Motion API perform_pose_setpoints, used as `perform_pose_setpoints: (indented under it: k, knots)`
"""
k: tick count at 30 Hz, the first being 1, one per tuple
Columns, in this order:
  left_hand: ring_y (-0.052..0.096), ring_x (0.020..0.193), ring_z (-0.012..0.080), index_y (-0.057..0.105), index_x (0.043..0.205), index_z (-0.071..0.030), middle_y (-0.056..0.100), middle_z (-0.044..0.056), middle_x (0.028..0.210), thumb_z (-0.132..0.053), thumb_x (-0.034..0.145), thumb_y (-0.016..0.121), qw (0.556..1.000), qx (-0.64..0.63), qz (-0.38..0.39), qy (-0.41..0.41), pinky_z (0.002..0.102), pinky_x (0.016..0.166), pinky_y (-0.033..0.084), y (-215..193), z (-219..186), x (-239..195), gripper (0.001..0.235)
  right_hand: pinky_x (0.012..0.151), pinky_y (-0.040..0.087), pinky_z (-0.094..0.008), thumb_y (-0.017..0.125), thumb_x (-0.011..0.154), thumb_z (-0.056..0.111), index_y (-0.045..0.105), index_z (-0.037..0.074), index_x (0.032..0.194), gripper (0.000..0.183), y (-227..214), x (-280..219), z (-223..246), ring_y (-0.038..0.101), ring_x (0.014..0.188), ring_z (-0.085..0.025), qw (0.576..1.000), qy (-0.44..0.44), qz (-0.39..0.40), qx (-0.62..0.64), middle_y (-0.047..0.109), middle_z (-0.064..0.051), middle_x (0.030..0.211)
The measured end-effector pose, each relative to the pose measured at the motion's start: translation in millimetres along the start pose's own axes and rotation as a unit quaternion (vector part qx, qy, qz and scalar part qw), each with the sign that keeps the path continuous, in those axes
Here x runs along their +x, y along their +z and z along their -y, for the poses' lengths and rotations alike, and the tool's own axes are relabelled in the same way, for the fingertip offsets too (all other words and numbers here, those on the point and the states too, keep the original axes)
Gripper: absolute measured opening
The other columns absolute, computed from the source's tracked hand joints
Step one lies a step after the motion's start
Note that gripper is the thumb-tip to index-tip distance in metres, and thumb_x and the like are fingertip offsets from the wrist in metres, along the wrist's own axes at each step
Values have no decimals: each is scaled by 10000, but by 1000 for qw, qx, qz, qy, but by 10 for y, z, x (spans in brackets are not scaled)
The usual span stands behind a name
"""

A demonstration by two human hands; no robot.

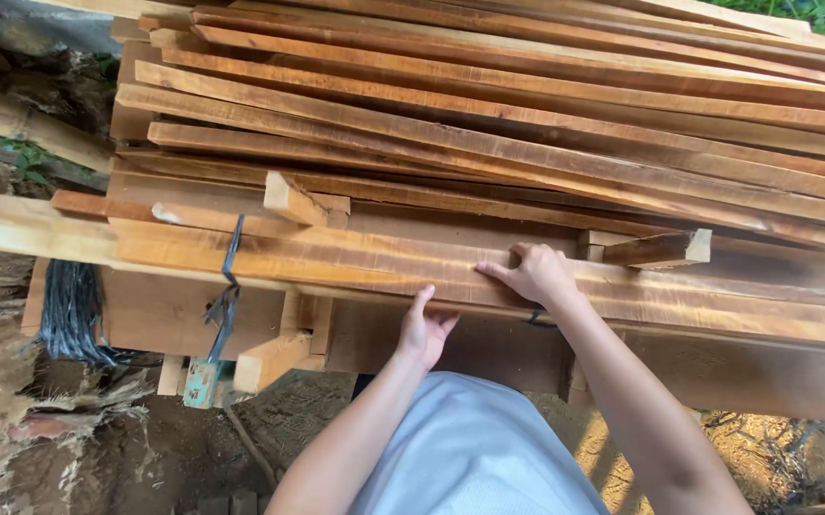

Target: The person arranges several thin wooden planks on a workbench and secures them into a bundle using black straps. They wrap the straps around the wood and tie them off, repeating the process to create a stable bundle before lifting it.

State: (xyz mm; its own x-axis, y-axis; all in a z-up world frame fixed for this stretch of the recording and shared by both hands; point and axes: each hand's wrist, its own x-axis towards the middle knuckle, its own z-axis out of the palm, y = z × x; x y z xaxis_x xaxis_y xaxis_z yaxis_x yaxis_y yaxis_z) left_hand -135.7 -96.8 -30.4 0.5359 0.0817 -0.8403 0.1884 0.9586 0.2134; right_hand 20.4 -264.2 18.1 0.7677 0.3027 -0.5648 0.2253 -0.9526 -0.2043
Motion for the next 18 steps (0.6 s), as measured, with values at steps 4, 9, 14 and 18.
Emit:
perform_pose_setpoints:
  k: [4, 9, 14, 18]
  knots:
    - [560, 1124, 230, 524, 1266, -111, 493, 52, 1181, -298, 812, 838, 1000, -14, -1, -7, 457, 1005, 564, -136, -22, 308, 584, 887, 534, -377, 589, 854, 797, 778, 308, 938, 531, 293, 247, 136, 691, 1017, -190, 995, -56, -83, -11, 774, 60, 952]
    - [641, 1103, 249, 535, 1233, -212, 604, 64, 1205, -501, 851, 808, 1000, 7, -22, -9, 426, 1002, 546, -67, -137, 293, 551, 1094, 410, -433, 627, 910, 590, 641, 209, 1245, 507, 606, 139, 378, 609, 1210, -232, 984, -129, -121, 37, 693, -8, 1177]
    - [579, 1303, 330, 275, 1582, -249, 540, 175, 1422, -841, 836, 612, 961, 269, 16, -66, 493, 1138, 406, -299, -247, 299, 1010, 839, 509, -337, 792, 885, 283, 751, 210, 986, 131, 711, 50, 97, 658, 911, -200, 895, -194, -312, 253, 695, 24, 916]
    - [669, 1215, 269, 671, 1319, -89, 740, 148, 1200, -798, 880, 610, 722, 666, 115, -150, 445, 1057, 501, -362, -383, 232, 836, 708, 513, -293, 666, 1025, 173, 749, 169, 789, 251, 870, -579, -51, 649, 672, -192, 843, -68, -311, 434, 686, -16, 653]
